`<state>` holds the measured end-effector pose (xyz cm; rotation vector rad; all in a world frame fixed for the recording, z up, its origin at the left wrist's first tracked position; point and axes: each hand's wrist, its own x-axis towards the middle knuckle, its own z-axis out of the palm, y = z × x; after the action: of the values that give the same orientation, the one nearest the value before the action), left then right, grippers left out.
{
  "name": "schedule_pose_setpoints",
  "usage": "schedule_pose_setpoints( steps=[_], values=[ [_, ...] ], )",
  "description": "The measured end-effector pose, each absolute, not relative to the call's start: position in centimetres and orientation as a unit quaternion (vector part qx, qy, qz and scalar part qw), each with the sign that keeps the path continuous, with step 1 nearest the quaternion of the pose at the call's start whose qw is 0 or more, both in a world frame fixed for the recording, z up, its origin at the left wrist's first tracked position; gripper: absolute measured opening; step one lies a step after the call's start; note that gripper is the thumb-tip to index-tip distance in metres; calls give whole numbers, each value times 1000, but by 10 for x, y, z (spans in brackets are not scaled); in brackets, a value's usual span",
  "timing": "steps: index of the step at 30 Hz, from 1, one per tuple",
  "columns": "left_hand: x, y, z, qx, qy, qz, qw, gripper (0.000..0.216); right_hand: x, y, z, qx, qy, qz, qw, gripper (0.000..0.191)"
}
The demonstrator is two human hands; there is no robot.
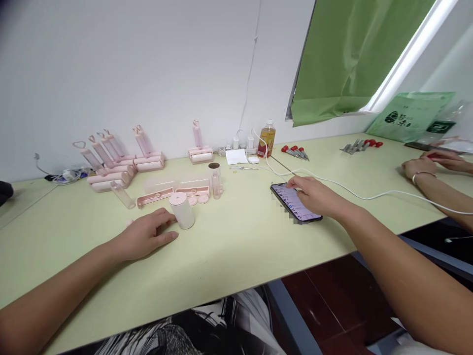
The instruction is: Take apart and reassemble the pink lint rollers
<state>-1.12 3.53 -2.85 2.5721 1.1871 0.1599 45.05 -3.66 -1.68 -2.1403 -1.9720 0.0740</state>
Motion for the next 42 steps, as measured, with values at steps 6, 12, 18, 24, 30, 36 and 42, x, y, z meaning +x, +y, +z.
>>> schedule_pose_setpoints(
  steps=[6,12,18,24,30,36,42],
  values=[
    [-11,35,-28,895,413,57,160,39,450,-36,-17,-734,-671,9,107,34],
    [-11,35,-28,894,412,57,166,39,429,-47,-5,-803,-589,-47,78,25],
    [-12,35,-29,894,412,61,165,40,412,-57,-10,-839,-542,-36,42,48],
    [-11,35,-29,895,411,59,162,37,414,-49,-15,-774,-627,-60,67,35],
    [-11,35,-28,894,413,56,164,39,422,-47,-18,-779,-620,-22,87,31],
    [-11,34,-28,896,409,62,163,39,433,-56,-8,-773,-625,14,103,35],
    [-12,36,-30,897,406,66,162,40,434,-50,-4,-776,-626,4,78,39]
  ],
)
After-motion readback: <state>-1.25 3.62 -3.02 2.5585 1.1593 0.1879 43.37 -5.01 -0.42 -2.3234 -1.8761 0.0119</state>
